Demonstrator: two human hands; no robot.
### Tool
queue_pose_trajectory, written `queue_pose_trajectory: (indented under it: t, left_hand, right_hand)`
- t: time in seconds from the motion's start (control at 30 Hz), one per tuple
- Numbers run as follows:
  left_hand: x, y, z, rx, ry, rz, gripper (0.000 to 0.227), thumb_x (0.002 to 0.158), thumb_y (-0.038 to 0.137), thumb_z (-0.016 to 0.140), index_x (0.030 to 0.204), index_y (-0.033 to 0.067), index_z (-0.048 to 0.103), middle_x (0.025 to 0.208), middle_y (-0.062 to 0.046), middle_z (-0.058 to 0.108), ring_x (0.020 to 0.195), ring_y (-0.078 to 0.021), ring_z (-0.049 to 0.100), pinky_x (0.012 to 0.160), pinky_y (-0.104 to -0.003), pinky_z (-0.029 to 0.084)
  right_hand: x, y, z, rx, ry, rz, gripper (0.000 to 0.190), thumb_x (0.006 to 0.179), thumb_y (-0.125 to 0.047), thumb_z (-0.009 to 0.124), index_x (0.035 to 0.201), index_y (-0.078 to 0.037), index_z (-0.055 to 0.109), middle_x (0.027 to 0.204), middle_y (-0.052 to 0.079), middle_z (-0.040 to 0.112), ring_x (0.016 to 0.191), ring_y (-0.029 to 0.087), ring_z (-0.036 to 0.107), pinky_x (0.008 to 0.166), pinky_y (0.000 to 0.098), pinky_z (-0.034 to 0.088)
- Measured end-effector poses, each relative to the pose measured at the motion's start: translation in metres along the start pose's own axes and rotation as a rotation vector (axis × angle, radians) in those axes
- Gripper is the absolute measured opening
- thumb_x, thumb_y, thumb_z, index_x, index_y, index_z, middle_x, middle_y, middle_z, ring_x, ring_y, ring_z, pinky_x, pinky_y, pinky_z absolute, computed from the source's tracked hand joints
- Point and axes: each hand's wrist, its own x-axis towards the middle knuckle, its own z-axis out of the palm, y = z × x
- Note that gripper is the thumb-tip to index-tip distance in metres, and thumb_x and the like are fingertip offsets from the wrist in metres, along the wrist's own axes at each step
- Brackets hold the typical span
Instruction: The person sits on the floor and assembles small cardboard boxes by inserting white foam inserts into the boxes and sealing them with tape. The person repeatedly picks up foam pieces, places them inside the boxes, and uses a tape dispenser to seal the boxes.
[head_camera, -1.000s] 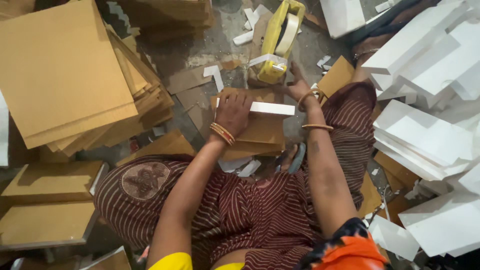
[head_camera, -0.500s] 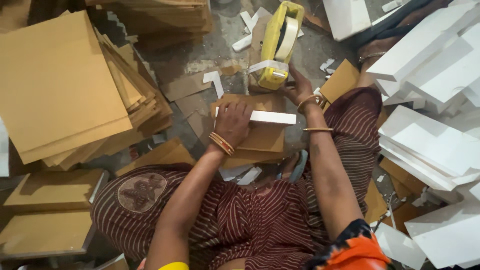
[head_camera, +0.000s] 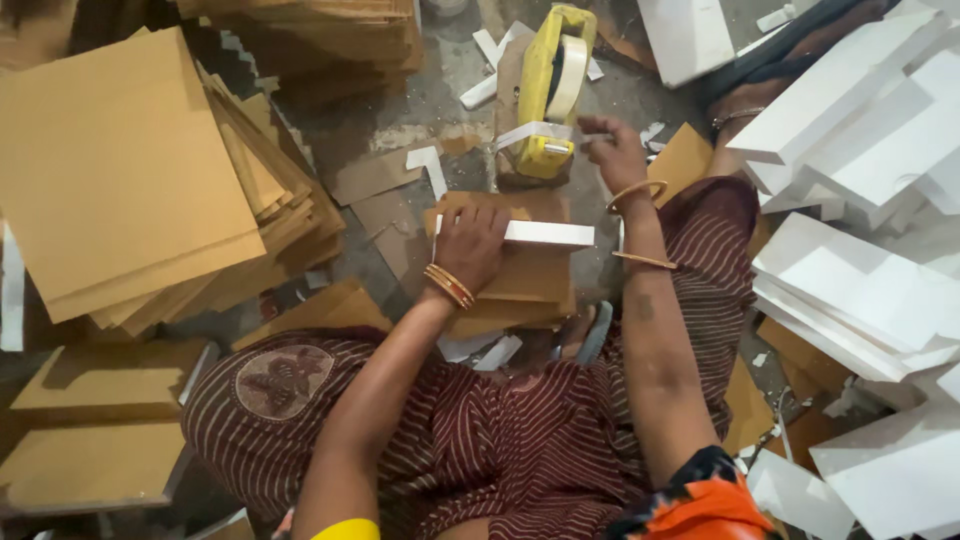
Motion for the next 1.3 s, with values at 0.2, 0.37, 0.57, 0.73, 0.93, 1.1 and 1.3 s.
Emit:
queue_pose_trajectory:
  t: [0.2, 0.37, 0.57, 0.73, 0.93, 1.1, 1.3]
  left_hand:
    - [0.004, 0.001, 0.001, 0.0, 0.015, 0.01, 0.031, 0.082, 0.017, 0.065, 0.112, 0.0108, 0.062, 0.108, -0.009, 0.064, 0.104, -0.0263, 0.059, 0.093, -0.043, 0.043]
    - [0.0, 0.003, 0.003, 0.054, -0.001, 0.008, 0.032, 0.084, 0.019, 0.066, 0.115, 0.0095, 0.063, 0.111, -0.009, 0.064, 0.107, -0.026, 0.06, 0.094, -0.043, 0.043]
    - [0.007, -0.002, 0.002, -0.052, 0.112, 0.035, 0.037, 0.077, 0.025, 0.069, 0.11, 0.0096, 0.062, 0.106, -0.01, 0.064, 0.103, -0.0282, 0.06, 0.09, -0.045, 0.042]
    - [0.014, -0.005, 0.003, 0.037, -0.003, 0.018, 0.028, 0.079, 0.019, 0.069, 0.105, 0.0108, 0.061, 0.099, -0.008, 0.062, 0.099, -0.0272, 0.061, 0.091, -0.047, 0.042]
    - [0.019, -0.005, -0.007, 0.011, -0.016, 0.021, 0.032, 0.076, 0.02, 0.071, 0.105, 0.0102, 0.06, 0.1, -0.009, 0.061, 0.099, -0.0276, 0.06, 0.092, -0.048, 0.041]
    - [0.017, -0.003, -0.009, -0.068, 0.001, 0.025, 0.036, 0.076, 0.022, 0.071, 0.108, 0.0089, 0.06, 0.101, -0.01, 0.061, 0.1, -0.0282, 0.059, 0.094, -0.046, 0.042]
    - [0.015, -0.007, -0.006, -0.103, 0.059, 0.063, 0.03, 0.08, 0.016, 0.069, 0.107, 0.009, 0.061, 0.104, -0.01, 0.063, 0.104, -0.0288, 0.06, 0.1, -0.044, 0.042]
  right_hand:
    - [0.01, -0.048, 0.005, 0.003, -0.027, 0.314, 0.031, 0.096, -0.031, 0.07, 0.115, -0.007, 0.074, 0.097, 0.002, 0.069, 0.079, 0.011, 0.061, 0.069, 0.0278, 0.057]
    - [0.003, -0.075, 0.03, -0.094, -0.024, 0.391, 0.03, 0.093, -0.033, 0.071, 0.109, -0.008, 0.075, 0.092, -0.004, 0.073, 0.078, 0.008, 0.066, 0.066, 0.0264, 0.054]
    - [-0.08, -0.084, 0.031, -0.029, 0.0, 0.065, 0.017, 0.098, -0.019, 0.068, 0.105, -0.004, 0.072, 0.092, 0.001, 0.071, 0.079, 0.011, 0.064, 0.07, 0.0254, 0.052]
    - [-0.179, -0.066, 0.047, 0.235, 0.016, 0.243, 0.02, 0.096, -0.018, 0.069, 0.106, -0.001, 0.068, 0.089, 0.003, 0.071, 0.08, 0.011, 0.067, 0.076, 0.0269, 0.058]
    - [-0.179, -0.034, 0.057, 0.365, 0.112, 0.489, 0.029, 0.092, -0.023, 0.076, 0.109, -0.001, 0.069, 0.086, 0.003, 0.07, 0.072, 0.012, 0.067, 0.067, 0.0277, 0.057]
    - [-0.175, -0.015, 0.062, 0.266, 0.243, 0.42, 0.026, 0.086, -0.018, 0.076, 0.105, 0.0, 0.072, 0.087, 0.004, 0.076, 0.071, 0.016, 0.068, 0.064, 0.0301, 0.055]
    - [-0.172, -0.017, 0.052, -0.51, 0.307, 0.117, 0.019, 0.084, -0.014, 0.076, 0.099, -0.004, 0.07, 0.089, 0.006, 0.074, 0.082, 0.017, 0.072, 0.077, 0.033, 0.057]
